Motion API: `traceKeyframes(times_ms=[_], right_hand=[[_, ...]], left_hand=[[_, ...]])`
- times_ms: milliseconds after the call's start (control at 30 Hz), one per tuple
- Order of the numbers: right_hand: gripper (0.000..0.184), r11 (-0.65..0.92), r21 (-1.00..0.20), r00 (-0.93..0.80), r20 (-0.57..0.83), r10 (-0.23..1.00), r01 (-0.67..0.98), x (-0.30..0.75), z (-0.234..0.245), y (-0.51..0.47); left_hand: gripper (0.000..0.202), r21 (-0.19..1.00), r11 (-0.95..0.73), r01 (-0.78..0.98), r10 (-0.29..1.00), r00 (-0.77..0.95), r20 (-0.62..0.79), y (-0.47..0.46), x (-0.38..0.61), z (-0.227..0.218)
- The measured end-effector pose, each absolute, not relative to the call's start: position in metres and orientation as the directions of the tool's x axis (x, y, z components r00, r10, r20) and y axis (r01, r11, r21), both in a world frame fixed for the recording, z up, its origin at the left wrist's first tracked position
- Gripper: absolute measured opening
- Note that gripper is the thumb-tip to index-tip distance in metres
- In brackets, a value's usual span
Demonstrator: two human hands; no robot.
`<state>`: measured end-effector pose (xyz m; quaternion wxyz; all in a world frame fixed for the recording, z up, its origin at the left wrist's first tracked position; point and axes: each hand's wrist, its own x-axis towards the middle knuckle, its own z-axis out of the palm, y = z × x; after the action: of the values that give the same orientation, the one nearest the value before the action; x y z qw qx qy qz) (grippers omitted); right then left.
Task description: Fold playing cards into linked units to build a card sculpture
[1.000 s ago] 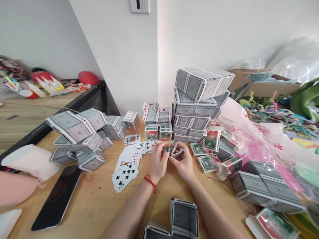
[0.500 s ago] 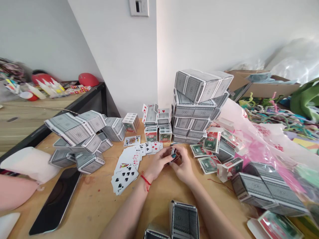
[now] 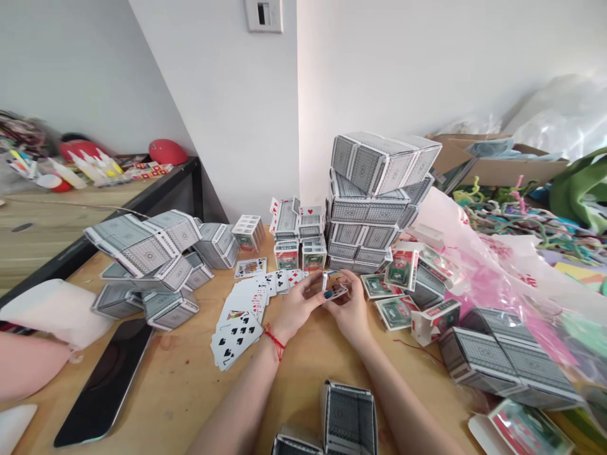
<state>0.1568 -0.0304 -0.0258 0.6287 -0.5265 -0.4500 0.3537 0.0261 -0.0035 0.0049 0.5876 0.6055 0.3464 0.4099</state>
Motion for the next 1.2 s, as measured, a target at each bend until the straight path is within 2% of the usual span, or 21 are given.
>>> traceKeyframes(times_ms=[100, 333, 600, 733, 867, 967, 1200], right_hand=[[0.064, 0.156, -0.988, 0.342, 0.141, 0.929, -0.017, 0.157, -0.024, -0.03], [0.063, 0.109, -0.99, 0.281, 0.13, 0.951, 0.09, 0.158, -0.018, -0.031], [0.074, 0.047, -0.99, 0.272, 0.082, 0.959, 0.134, 0.164, -0.02, -0.029], [0.077, 0.08, -0.996, 0.219, 0.085, 0.972, 0.035, 0.166, -0.025, -0.028], [0.075, 0.112, -0.987, 0.181, 0.09, 0.979, -0.119, 0.165, -0.027, -0.027], [0.069, 0.122, -0.974, 0.189, 0.086, 0.978, -0.193, 0.164, -0.024, -0.026], [0.054, 0.048, -0.951, 0.189, -0.011, 0.982, -0.304, 0.167, -0.023, -0.023]], left_hand=[[0.04, 0.992, -0.066, -0.107, 0.907, 0.408, 0.104, -0.005, 0.028, 0.006], [0.048, 0.991, -0.069, -0.111, 0.887, 0.447, 0.112, -0.005, 0.028, 0.001], [0.053, 0.994, -0.096, 0.05, 0.904, 0.423, 0.066, -0.006, 0.03, -0.002], [0.055, 0.99, -0.131, 0.056, 0.906, 0.413, 0.097, -0.007, 0.031, -0.005], [0.056, 0.967, -0.188, 0.172, 0.908, 0.406, 0.104, -0.007, 0.029, -0.005], [0.055, 0.953, -0.208, 0.219, 0.904, 0.415, 0.101, -0.006, 0.028, -0.004], [0.058, 0.953, -0.221, 0.205, 0.901, 0.416, 0.12, -0.008, 0.029, -0.005]])
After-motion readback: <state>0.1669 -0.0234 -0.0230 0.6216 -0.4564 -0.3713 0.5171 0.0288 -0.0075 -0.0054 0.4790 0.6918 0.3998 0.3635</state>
